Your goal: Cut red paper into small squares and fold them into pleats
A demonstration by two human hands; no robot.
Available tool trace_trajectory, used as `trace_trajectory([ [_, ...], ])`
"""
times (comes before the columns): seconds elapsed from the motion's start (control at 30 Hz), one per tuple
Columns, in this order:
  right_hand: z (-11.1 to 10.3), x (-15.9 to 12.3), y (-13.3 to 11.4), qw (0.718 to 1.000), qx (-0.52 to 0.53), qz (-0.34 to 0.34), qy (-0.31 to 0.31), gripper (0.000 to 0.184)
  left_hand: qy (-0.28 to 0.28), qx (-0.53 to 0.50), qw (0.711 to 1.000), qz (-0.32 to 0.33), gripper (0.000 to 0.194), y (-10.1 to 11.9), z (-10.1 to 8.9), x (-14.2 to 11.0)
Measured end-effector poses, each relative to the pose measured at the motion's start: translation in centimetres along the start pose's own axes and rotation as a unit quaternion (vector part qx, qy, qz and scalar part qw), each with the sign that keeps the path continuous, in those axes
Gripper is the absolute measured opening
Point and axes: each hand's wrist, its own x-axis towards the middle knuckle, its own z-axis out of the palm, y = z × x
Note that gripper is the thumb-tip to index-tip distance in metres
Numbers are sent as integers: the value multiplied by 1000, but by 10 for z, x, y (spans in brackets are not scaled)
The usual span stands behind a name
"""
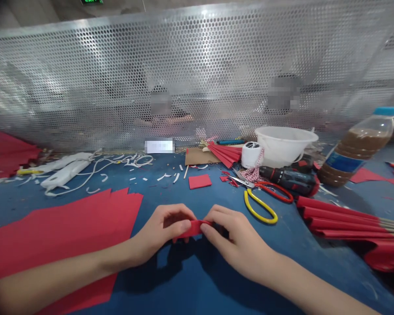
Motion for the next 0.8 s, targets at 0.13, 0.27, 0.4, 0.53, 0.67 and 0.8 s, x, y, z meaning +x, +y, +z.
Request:
trace_trajectory([
  [0.13,0,1,0,1000,12,10,-1,31,-5,40,999,-24,26,0,3,1],
  [0.27,-1,1,-1,999,34,-24,-5,27,-57,55,997,-18,27,3,2,0],
  [0.4,-2,0,-1,1000,21,-11,-11,29,-92,56,994,-20,30,6,1,0],
  [0.53,-4,1,0,998,44,16,-39,34,-75,42,995,-45,32,3,2,1],
  [0.67,-5,3,0,997,60,34,-41,40,-72,33,995,-56,35,1,3,2],
  [0.8,-4,3,-2,998,59,24,-7,24,-90,33,994,-53,36,1,1,0],
])
